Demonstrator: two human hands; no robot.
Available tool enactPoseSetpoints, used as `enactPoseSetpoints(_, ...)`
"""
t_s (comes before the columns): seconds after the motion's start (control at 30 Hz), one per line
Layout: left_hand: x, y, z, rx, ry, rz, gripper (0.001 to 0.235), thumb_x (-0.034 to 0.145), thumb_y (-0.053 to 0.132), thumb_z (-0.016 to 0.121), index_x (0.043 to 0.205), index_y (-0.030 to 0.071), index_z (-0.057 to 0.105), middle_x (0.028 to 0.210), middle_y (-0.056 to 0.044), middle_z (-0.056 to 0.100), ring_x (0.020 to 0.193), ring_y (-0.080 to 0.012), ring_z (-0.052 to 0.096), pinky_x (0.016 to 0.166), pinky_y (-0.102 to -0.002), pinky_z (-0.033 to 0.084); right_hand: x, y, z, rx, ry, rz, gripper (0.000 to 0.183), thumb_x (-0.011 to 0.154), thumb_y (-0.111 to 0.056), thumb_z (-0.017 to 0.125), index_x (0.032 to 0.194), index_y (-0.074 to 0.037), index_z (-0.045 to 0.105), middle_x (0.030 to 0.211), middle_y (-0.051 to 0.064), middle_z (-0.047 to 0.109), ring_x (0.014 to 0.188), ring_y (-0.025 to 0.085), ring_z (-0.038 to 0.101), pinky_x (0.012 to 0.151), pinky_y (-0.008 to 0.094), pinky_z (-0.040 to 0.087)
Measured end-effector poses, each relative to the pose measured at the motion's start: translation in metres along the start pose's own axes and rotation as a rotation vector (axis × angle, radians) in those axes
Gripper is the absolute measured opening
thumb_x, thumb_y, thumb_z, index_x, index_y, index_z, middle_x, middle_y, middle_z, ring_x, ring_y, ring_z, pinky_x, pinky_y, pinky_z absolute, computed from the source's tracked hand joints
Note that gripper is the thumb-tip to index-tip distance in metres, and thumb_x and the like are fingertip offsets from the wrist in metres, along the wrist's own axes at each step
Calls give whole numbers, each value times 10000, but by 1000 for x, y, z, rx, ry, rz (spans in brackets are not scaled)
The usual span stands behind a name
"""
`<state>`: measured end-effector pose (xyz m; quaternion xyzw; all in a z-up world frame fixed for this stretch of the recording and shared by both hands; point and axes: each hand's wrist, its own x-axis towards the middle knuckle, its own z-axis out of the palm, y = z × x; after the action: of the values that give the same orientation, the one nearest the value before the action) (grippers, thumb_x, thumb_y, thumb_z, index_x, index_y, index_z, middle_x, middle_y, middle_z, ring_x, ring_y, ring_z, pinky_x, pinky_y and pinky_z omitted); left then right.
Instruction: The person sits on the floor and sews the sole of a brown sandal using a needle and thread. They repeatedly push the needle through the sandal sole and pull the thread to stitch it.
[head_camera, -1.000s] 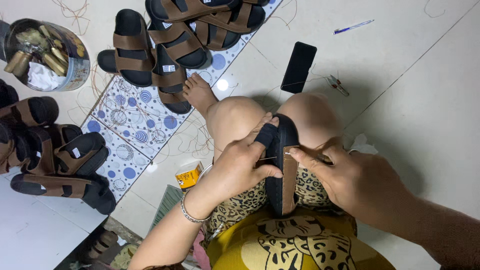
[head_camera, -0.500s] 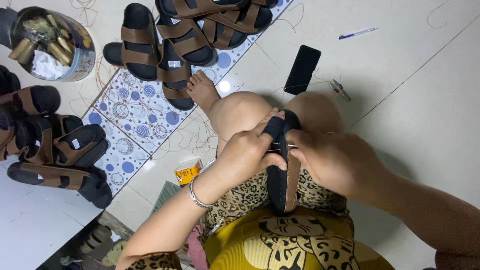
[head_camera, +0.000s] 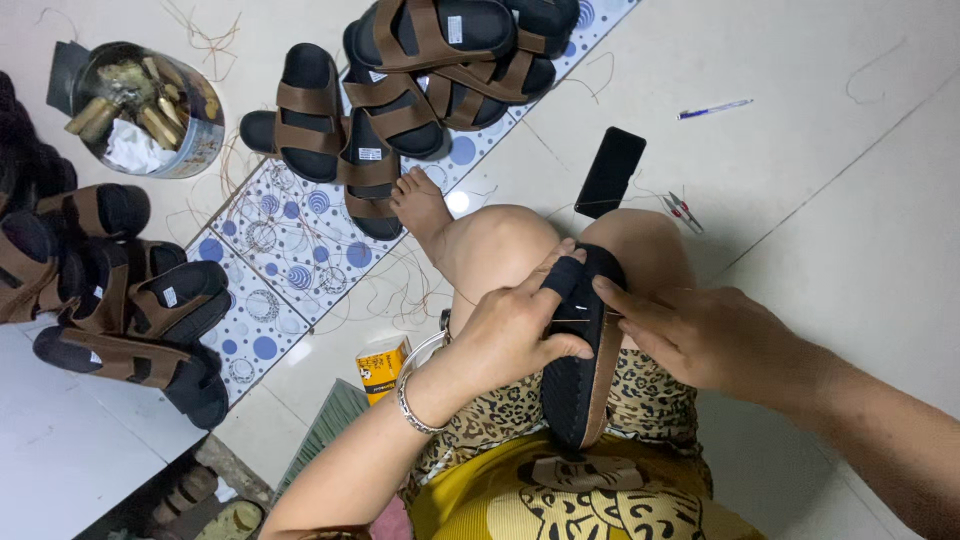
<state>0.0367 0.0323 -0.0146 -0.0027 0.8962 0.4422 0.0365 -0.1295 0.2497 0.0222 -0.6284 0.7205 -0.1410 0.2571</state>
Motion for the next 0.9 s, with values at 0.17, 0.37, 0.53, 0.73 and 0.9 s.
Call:
enactPoseSetpoints(0.17,0,-6,0,-45,26,17,833,835,528,718,1336,-92,476,1624,-241,322,1504,-311,368,1113,-432,463,8,-3,-23,5,-246,153,724,962,-302,585,1607,-403,274,517,12,508,366,193,454,385,362,372)
enactPoseSetpoints(0.37,3,-2,-15,-102,56,101,715,875,510,663,1219,-83,460,1572,-271,393,1488,-320,386,1193,-401,407,15,0,-28,137,-285,180,742,996,-293,566,1623,-469,211,499,10,374,381,173,342,390,334,328)
enactPoseSetpoints(0.53,3,-7,-19,3,40,172,805,930,539,551,1300,-176,525,1568,-293,371,1470,-325,400,1101,-430,509,26,-6,-19,323,-153,187,586,961,-263,618,1526,-372,503,529,-44,412,445,124,341,446,277,364)
enactPoseSetpoints(0.73,11,-1,-23,-5,62,160,789,911,508,609,1397,-101,485,1559,-264,421,1474,-319,411,1166,-417,458,46,-35,-24,-6,-40,232,531,933,-369,667,1404,-163,532,999,42,757,729,295,746,486,479,580)
enactPoseSetpoints(0.9,-13,-8,6,32,372,32,453,817,542,772,684,159,571,1206,-11,702,777,-221,769,583,-324,600,32,-26,-19,109,-126,286,473,990,-427,556,1422,-249,481,1140,101,740,831,357,784,595,499,665)
